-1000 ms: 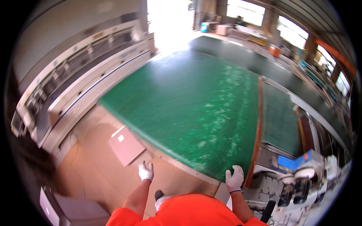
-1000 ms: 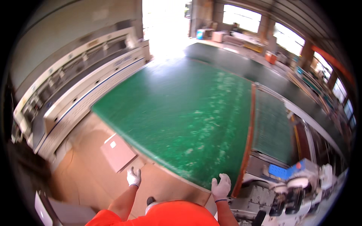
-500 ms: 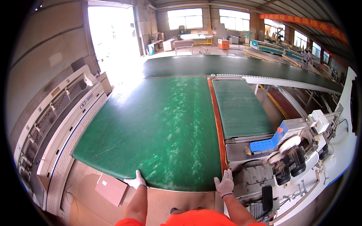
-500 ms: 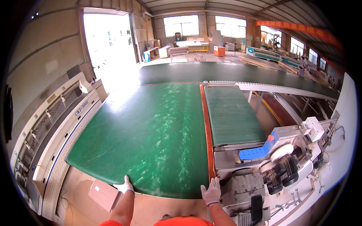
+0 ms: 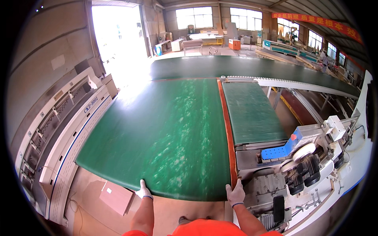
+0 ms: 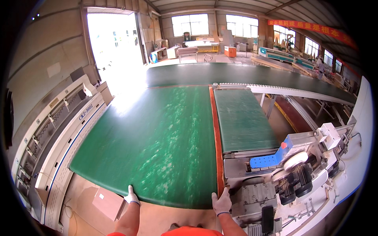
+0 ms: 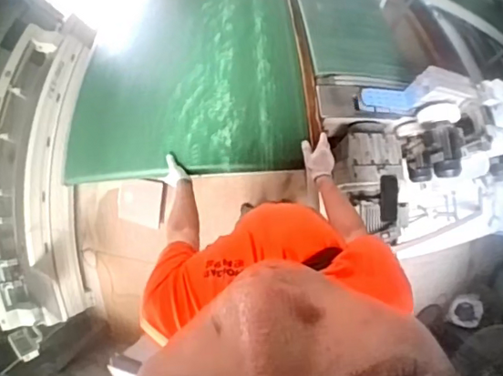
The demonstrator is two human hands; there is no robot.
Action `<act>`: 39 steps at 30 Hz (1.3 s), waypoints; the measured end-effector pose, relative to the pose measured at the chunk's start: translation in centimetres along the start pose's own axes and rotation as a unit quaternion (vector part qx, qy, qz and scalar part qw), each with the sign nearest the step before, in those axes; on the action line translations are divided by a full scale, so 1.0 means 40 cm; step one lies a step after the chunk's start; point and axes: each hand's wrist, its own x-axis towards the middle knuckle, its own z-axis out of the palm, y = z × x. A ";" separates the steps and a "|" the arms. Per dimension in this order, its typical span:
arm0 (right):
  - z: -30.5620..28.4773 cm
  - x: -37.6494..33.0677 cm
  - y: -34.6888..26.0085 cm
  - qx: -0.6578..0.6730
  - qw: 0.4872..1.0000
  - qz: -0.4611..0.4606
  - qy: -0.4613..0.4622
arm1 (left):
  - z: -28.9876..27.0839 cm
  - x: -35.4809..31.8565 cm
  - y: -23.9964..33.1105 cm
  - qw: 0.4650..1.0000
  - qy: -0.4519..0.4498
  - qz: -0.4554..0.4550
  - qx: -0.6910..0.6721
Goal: The person feeds rectangular wood panels into a conveyor belt system in a factory setting. They repeatedly pick up panels from a stack, place them onto the moving belt, and then retrieve them after processing to stack them on the floor. The person also briefly uses a screwdriver on a machine control panel.
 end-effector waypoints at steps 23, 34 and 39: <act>-0.021 -0.106 -0.046 0.004 0.999 0.030 -0.024 | -0.118 0.061 0.000 0.999 0.004 0.003 0.036; -0.016 -0.113 -0.047 0.000 0.999 0.029 -0.017 | -0.123 0.056 -0.006 1.000 -0.004 -0.002 0.029; -0.019 -0.113 -0.053 0.003 0.999 0.033 -0.022 | -0.124 0.051 0.002 0.999 -0.001 -0.003 0.040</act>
